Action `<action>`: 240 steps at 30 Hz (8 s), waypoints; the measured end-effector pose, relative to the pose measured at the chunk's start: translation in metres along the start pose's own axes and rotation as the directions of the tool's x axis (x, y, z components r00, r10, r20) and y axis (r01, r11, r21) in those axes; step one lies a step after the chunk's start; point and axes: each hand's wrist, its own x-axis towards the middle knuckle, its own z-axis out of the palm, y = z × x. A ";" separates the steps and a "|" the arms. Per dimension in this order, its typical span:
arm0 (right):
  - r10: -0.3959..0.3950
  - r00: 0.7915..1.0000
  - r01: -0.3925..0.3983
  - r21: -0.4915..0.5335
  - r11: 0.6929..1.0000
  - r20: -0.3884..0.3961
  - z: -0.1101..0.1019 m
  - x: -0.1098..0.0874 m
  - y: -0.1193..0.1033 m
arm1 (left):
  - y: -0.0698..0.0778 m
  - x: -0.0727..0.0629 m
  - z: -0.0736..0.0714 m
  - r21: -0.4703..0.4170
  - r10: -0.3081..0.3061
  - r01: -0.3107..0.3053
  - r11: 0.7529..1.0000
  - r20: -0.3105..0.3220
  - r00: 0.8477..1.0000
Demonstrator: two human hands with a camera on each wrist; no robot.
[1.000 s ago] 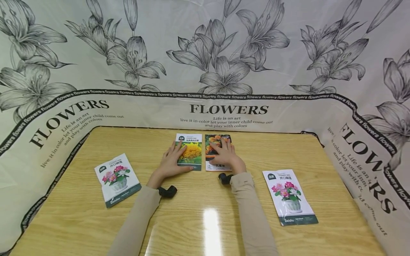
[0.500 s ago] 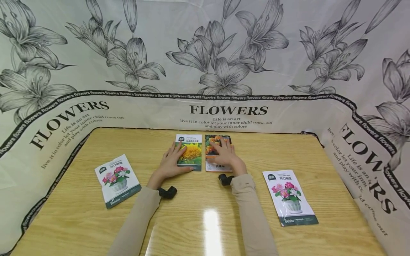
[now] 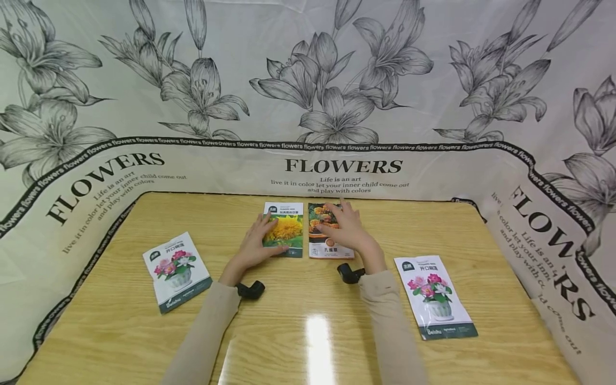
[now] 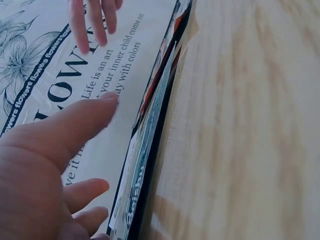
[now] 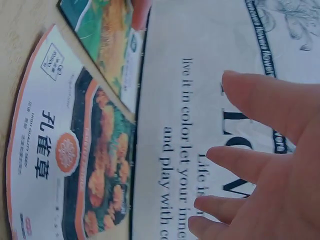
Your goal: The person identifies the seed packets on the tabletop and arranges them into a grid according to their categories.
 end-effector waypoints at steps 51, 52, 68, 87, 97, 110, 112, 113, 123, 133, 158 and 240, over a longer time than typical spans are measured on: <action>0.117 0.993 -0.117 0.045 0.992 -0.010 -0.040 -0.198 0.120 | -0.052 -0.167 -0.157 0.171 -0.202 0.194 0.966 0.032 0.979; 0.124 0.992 -0.123 0.043 0.991 0.000 -0.039 -0.199 0.121 | -0.052 -0.167 -0.157 0.200 -0.209 0.198 0.960 0.038 0.977; 0.150 0.989 -0.150 -0.029 0.988 0.015 -0.034 -0.199 0.123 | -0.053 -0.158 -0.154 0.295 -0.259 0.219 0.930 0.101 0.961; 0.112 0.992 -0.117 -0.110 0.987 -0.049 -0.030 -0.196 0.125 | -0.045 -0.162 -0.151 0.405 -0.267 0.221 0.887 0.059 0.962; 0.145 0.989 -0.148 -0.112 0.983 -0.036 -0.028 -0.194 0.122 | -0.044 -0.164 -0.149 0.398 -0.253 0.205 0.894 0.070 0.965; 0.151 0.988 -0.153 -0.098 0.983 -0.033 -0.028 -0.194 0.122 | -0.036 -0.167 -0.144 0.404 -0.269 0.215 0.889 0.081 0.960; 0.152 0.988 -0.154 -0.097 0.983 -0.033 -0.028 -0.194 0.122 | -0.035 -0.167 -0.144 0.404 -0.267 0.212 0.890 0.084 0.960; 0.154 0.988 -0.156 -0.096 0.983 -0.033 -0.028 -0.194 0.123 | -0.034 -0.167 -0.143 0.402 -0.264 0.209 0.891 0.086 0.961; 0.146 0.989 -0.149 -0.090 0.985 -0.034 -0.029 -0.195 0.122 | -0.029 -0.167 -0.139 0.380 -0.229 0.173 0.909 0.107 0.967; 0.150 0.988 -0.153 -0.100 0.983 -0.035 -0.029 -0.196 0.122 | -0.027 -0.164 -0.135 0.366 -0.201 0.144 0.920 0.123 0.972; 0.167 0.986 -0.168 -0.083 0.982 -0.020 -0.029 -0.196 0.123 | -0.008 -0.161 -0.130 0.374 -0.280 0.205 0.904 0.156 0.947; 0.120 0.992 -0.123 -0.061 0.991 -0.046 -0.030 -0.197 0.122 | 0.038 -0.144 -0.083 0.421 -0.218 0.089 0.903 0.269 0.938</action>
